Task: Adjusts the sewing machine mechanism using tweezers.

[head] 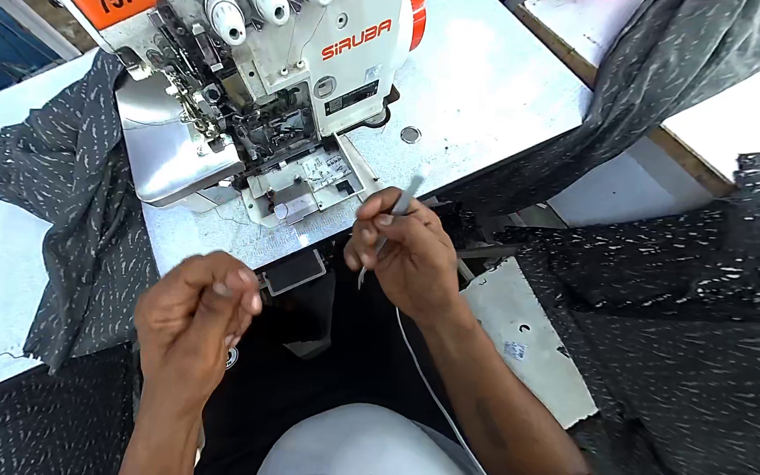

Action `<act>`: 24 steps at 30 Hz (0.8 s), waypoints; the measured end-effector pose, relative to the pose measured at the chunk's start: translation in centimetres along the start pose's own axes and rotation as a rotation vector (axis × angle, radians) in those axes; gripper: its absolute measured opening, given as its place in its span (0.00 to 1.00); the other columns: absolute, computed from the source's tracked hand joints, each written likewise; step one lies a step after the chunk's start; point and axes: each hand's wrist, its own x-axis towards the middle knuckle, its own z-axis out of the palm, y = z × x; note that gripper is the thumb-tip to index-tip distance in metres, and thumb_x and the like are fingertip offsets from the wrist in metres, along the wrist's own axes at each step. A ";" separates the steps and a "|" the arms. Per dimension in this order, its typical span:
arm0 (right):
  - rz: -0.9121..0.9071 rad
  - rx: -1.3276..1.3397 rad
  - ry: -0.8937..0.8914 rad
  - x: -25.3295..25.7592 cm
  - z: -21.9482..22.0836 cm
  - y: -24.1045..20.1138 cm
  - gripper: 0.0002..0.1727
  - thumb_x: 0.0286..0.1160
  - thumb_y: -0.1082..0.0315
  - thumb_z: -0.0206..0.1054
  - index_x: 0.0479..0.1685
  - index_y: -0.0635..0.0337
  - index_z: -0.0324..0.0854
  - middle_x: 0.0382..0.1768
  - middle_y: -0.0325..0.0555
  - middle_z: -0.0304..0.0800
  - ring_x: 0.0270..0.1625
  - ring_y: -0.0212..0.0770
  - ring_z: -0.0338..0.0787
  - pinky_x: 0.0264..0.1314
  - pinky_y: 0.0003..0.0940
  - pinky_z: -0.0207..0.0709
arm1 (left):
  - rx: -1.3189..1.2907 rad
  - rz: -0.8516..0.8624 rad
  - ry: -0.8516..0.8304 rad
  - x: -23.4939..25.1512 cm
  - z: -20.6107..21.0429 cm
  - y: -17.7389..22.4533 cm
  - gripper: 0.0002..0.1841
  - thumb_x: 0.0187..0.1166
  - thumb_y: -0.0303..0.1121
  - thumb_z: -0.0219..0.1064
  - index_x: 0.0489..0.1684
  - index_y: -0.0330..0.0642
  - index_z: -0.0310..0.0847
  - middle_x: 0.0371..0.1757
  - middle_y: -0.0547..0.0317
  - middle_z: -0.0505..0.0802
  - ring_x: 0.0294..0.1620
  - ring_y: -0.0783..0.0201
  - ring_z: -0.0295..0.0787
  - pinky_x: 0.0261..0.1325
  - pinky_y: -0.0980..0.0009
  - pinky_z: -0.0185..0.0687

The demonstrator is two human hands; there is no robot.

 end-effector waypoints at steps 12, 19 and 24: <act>-0.490 -0.900 -0.258 -2.1 6.4 0.6 0.08 0.72 0.74 0.70 0.44 0.61 0.93 0.32 0.42 0.93 0.32 0.33 0.90 0.31 0.31 0.85 | -0.066 -0.373 -0.137 -0.8 -1.3 -0.9 0.25 0.90 0.53 0.55 0.73 0.46 0.83 0.50 0.59 0.94 0.44 0.69 0.91 0.49 0.75 0.88; -0.540 -0.928 -0.336 -3.6 4.3 2.6 0.10 0.78 0.75 0.67 0.52 0.61 0.92 0.43 0.46 0.97 0.39 0.35 0.95 0.37 0.30 0.88 | -0.494 -0.420 0.148 0.6 -0.7 0.2 0.14 0.91 0.32 0.52 0.56 0.46 0.86 0.19 0.71 0.80 0.21 0.74 0.81 0.37 0.73 0.88; -0.515 -0.840 -0.095 -1.4 1.7 0.8 0.11 0.77 0.74 0.68 0.50 0.68 0.92 0.50 0.48 0.96 0.47 0.32 0.94 0.47 0.28 0.91 | -0.107 -0.276 0.121 0.6 -2.0 0.0 0.11 0.89 0.34 0.57 0.52 0.49 0.87 0.20 0.71 0.80 0.22 0.73 0.80 0.37 0.73 0.87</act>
